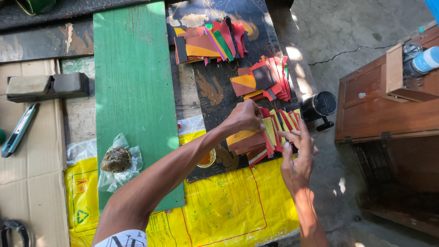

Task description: The person repeatedly picks up small colored paper pieces, applies a liquid from a small container to the edges, and presses them together to form layered units. The person handles the pieces one at a time and places the finished units into a growing stack on the table.

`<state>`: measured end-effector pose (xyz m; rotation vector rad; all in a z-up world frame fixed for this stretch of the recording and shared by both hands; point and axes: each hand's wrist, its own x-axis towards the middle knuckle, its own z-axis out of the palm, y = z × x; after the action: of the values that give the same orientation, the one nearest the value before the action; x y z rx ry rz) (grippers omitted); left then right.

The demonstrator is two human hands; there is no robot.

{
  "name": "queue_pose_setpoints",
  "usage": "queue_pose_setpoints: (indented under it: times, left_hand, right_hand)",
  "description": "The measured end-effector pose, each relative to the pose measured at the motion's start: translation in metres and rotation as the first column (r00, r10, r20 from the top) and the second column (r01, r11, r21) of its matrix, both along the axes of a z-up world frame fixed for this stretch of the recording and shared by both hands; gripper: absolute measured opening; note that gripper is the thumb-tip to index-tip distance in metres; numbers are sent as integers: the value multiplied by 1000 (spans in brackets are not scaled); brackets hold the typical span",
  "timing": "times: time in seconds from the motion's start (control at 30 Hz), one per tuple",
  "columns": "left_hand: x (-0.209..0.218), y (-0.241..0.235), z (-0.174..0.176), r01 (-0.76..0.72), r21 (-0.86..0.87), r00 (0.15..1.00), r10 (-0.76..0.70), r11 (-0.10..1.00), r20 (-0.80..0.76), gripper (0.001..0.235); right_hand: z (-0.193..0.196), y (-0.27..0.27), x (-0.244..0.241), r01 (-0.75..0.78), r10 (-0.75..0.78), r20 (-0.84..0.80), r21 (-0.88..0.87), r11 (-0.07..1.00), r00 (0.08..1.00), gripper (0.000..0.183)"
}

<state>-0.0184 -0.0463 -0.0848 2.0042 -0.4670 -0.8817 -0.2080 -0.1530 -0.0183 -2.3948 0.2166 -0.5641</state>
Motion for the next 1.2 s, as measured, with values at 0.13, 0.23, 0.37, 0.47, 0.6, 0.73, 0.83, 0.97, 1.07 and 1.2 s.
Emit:
queue_pose_setpoints:
  times: [0.13,0.23,0.37,0.47,0.6,0.73,0.83,0.97,1.07,1.2]
  left_hand:
    - [1,1,-4,-30,-21,1000,30,999,9,18]
    - [-2,-1,-3,-46,7,999,46,999,4,21]
    - [-4,1,4,35,130,995,-47,991,84,24]
    - [8,5,13,82,306,950,-167,949,264,26]
    - [38,5,18,-81,2,903,73,997,424,6]
    - [57,-9,10,-147,-92,792,173,985,586,21]
    - [60,-24,-2,-174,-128,695,214,976,687,53]
    - [61,-32,-10,-164,-92,641,177,982,747,75]
    - [61,-32,-9,-154,-80,623,160,985,766,79]
    - [57,-28,-7,-121,-73,607,133,990,784,73]
  right_hand:
    - [-7,2,5,-27,24,-53,-55,998,998,65]
    - [-16,2,8,-39,32,-67,-97,995,997,67]
    - [-28,2,13,-29,14,-86,-169,985,996,74]
    - [-30,0,17,-43,28,-84,-188,981,996,76]
    - [-21,-12,20,-67,66,-13,-111,992,998,66]
    - [-11,-24,41,26,-33,74,84,996,997,55]
    - [-16,-36,78,44,-45,9,99,994,999,63]
    - [-29,-48,120,-36,37,8,-102,994,999,74]
    - [-38,-56,135,-49,52,19,-137,989,998,76]
    - [-45,-67,145,-127,122,92,54,990,988,75]
